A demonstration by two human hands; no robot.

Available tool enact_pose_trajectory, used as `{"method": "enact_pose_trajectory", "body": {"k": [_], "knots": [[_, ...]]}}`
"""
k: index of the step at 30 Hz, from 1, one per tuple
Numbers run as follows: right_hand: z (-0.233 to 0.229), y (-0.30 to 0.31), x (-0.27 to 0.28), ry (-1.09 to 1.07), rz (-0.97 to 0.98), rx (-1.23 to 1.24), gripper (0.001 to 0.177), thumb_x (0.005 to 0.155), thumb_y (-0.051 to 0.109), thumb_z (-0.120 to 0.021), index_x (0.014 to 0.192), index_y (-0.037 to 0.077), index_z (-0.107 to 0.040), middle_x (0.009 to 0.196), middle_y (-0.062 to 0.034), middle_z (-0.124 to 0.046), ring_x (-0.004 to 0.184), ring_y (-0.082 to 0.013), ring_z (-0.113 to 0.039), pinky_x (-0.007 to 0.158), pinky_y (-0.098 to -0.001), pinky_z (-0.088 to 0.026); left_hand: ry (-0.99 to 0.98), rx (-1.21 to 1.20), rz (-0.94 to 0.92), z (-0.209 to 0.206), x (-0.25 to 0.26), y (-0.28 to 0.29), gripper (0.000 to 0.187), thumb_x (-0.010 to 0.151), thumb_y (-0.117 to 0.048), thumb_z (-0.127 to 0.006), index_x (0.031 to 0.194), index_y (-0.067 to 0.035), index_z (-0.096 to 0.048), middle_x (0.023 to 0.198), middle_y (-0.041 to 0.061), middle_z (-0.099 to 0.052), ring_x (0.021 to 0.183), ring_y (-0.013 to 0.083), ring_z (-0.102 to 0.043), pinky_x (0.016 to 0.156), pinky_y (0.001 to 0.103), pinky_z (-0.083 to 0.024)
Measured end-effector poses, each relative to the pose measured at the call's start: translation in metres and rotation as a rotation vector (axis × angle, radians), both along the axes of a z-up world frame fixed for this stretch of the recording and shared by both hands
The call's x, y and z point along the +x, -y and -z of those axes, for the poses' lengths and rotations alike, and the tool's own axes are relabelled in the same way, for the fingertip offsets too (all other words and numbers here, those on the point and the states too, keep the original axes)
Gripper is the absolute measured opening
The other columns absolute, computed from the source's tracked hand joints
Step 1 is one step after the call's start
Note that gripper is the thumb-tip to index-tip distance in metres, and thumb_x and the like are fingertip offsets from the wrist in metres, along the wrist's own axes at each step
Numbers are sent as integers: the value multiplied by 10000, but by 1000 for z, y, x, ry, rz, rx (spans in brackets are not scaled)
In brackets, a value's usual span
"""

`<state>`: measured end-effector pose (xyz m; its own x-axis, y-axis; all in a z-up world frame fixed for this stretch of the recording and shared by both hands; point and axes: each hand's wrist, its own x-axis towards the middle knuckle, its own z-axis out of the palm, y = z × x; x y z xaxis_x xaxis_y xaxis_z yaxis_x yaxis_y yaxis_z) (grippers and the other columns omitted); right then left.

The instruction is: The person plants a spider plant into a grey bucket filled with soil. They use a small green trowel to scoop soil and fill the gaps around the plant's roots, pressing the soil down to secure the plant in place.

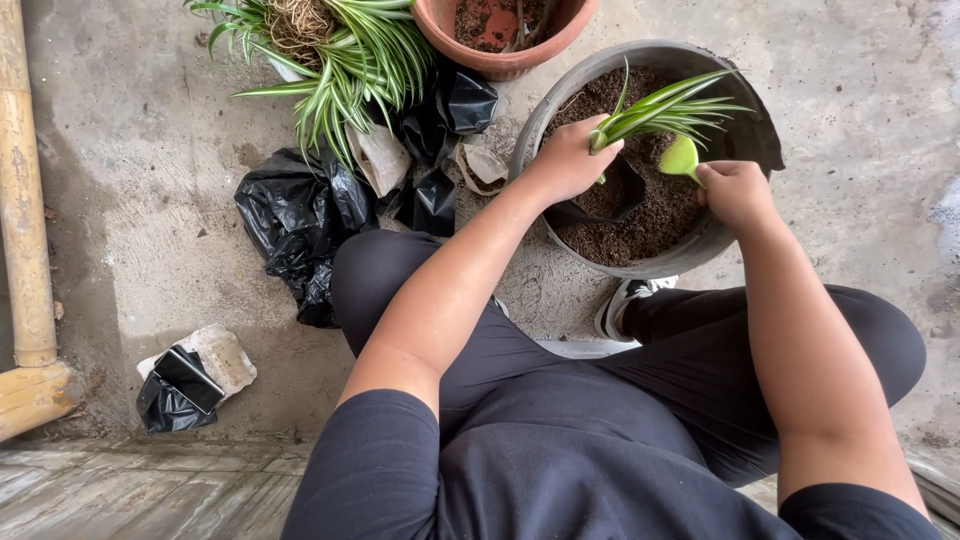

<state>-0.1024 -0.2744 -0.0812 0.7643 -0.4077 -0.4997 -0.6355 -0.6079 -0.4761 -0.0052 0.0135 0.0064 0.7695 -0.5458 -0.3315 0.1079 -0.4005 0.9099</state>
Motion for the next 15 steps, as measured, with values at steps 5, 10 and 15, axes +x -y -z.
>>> {"method": "enact_pose_trajectory", "body": {"k": [5, 10, 15], "knots": [[-81, -22, -8, 21, 91, 86, 271, 1079, 282, -573, 1214, 126, -748, 677, -20, -626, 624, -151, -557, 560, -305, -431, 48, 26, 26, 0, 2, 2, 192, 949, -265, -533, 1009, -125, -650, 853, 79, -680, 821, 222, -683, 758, 374, -533], [-125, -31, -19, 46, 176, 228, 267, 1102, 173, -533, 1194, 17, -729, 712, -35, -564, 548, -89, -429, 483, -230, -342, 59, 77, 56, -5, 3, 2, 164, 995, -241, -517, 957, -133, -635, 699, -14, -630, 643, 114, -655, 620, 296, -514], [-113, -22, -15, 53, 202, 168, 284, 1088, 192, -560, 1224, 9, -730, 749, -53, -600, 595, -99, -486, 499, -241, -384, 70, 52, 54, -8, 2, 2, 154, 993, -222, -520, 911, -131, -613, 678, -12, -600, 629, 120, -618, 602, 293, -483]]}}
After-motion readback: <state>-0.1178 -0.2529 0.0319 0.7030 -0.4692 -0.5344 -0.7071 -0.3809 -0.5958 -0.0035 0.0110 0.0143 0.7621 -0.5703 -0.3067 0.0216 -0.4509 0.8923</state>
